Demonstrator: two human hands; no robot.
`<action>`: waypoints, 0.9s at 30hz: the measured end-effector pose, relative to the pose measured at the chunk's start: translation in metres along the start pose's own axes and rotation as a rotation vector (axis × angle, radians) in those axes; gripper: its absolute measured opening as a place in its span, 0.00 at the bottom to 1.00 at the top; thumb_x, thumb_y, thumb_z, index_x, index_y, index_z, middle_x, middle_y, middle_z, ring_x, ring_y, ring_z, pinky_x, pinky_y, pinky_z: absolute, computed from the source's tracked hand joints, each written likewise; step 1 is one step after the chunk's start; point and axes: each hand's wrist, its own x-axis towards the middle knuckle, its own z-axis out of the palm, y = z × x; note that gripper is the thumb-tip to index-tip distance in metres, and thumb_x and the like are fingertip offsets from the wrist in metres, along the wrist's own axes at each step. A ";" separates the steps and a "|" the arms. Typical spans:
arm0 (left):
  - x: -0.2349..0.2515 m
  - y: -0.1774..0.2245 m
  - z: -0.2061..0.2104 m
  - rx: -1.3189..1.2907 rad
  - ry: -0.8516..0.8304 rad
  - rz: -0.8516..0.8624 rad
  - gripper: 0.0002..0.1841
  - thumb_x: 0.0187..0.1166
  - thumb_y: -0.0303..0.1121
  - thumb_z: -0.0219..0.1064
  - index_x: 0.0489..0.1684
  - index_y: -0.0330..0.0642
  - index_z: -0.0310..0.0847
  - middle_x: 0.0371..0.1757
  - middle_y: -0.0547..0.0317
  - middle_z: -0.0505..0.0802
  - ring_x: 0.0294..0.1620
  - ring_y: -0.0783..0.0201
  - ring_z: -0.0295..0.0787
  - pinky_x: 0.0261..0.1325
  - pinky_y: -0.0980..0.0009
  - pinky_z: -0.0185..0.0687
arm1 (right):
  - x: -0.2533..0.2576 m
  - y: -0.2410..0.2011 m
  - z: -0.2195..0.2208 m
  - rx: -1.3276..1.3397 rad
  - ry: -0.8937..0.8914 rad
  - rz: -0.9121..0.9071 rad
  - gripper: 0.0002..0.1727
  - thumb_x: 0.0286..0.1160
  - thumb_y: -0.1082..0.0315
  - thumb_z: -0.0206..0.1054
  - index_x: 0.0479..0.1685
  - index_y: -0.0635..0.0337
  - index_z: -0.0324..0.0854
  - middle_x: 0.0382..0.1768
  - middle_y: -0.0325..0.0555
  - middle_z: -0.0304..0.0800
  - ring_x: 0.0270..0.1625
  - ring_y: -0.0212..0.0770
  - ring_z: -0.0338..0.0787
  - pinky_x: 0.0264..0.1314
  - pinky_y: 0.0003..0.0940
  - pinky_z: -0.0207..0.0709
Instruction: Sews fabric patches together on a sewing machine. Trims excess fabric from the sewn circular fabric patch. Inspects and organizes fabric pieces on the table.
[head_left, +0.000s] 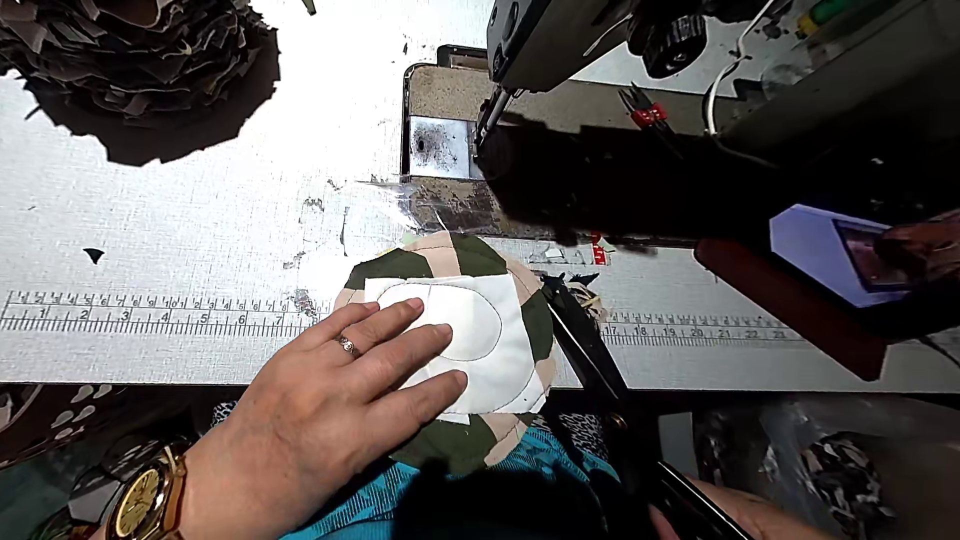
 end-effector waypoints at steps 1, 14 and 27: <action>0.000 -0.001 -0.001 -0.015 -0.004 0.008 0.16 0.83 0.28 0.62 0.60 0.57 0.91 0.70 0.53 0.91 0.80 0.46 0.80 0.80 0.46 0.76 | 0.002 0.000 -0.001 -0.004 -0.004 -0.009 0.46 0.69 0.19 0.52 0.44 0.60 0.78 0.33 0.39 0.80 0.37 0.27 0.81 0.38 0.27 0.74; -0.001 -0.009 -0.004 -0.087 -0.027 0.046 0.17 0.83 0.27 0.61 0.61 0.56 0.90 0.71 0.55 0.90 0.81 0.47 0.78 0.82 0.47 0.75 | 0.014 -0.011 0.004 0.119 0.161 -0.011 0.26 0.80 0.34 0.61 0.37 0.49 0.79 0.28 0.25 0.80 0.31 0.22 0.83 0.33 0.24 0.80; -0.005 0.012 0.003 0.128 -0.031 0.007 0.17 0.89 0.31 0.55 0.67 0.58 0.84 0.74 0.58 0.89 0.83 0.54 0.76 0.81 0.50 0.66 | 0.007 -0.009 0.002 -0.042 0.039 0.002 0.50 0.70 0.20 0.51 0.55 0.66 0.79 0.38 0.43 0.84 0.43 0.30 0.84 0.47 0.32 0.80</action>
